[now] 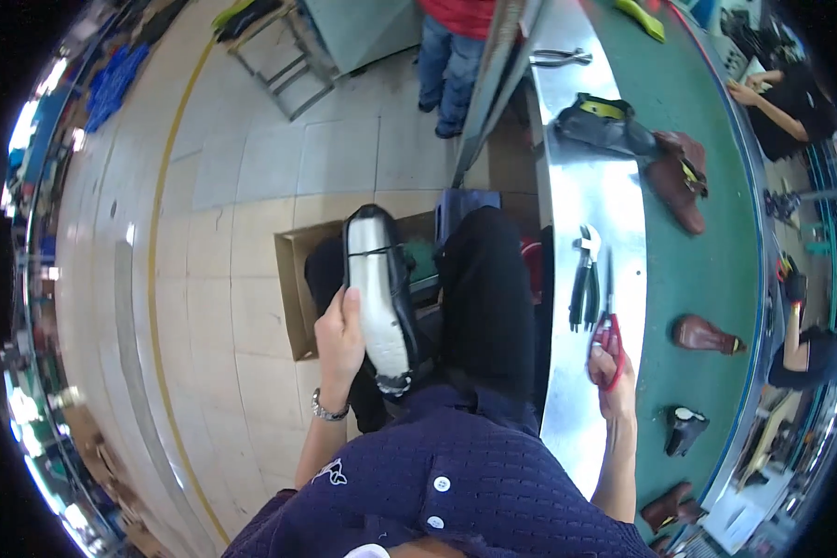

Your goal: The recorder is lasting a black leather boot, using pliers and scissors to pull, trim, and secure the upper to the last and insole.

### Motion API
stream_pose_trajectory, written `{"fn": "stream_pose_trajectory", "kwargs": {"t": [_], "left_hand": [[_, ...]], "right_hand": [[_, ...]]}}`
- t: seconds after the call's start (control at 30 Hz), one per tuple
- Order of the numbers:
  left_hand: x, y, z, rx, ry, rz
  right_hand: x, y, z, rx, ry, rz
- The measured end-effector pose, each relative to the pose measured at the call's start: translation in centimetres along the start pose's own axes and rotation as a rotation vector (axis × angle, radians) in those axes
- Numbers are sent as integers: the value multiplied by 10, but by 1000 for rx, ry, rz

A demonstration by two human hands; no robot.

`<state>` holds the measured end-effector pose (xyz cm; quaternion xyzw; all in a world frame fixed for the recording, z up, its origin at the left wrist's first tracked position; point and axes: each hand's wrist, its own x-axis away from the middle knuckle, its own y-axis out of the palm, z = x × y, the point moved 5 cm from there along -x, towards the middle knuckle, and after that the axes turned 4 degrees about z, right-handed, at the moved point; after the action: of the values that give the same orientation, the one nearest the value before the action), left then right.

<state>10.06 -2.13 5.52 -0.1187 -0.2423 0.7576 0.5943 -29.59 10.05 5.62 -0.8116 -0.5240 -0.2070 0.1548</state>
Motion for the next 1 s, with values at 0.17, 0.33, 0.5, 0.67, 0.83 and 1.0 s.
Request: {"fn": "stream_pose_trajectory", "kwargs": {"t": [0.17, 0.33, 0.5, 0.67, 0.83, 1.0], "left_hand": [[7, 3, -15, 93, -48, -40], [12, 10, -13, 74, 105, 115], [15, 18, -12, 126, 44, 112], [13, 21, -13, 113, 52, 129], [12, 20, -12, 81, 21, 62], [-10, 3, 33, -173, 417, 238]], "right_hand": [[29, 152, -39, -80, 359, -731], [47, 210, -31, 166, 541, -855], [36, 234, -35, 365, 476, -755], [28, 244, -46, 625, 365, -741], [29, 237, -38, 770, 155, -602], [31, 175, -42, 683, -59, -464]]}}
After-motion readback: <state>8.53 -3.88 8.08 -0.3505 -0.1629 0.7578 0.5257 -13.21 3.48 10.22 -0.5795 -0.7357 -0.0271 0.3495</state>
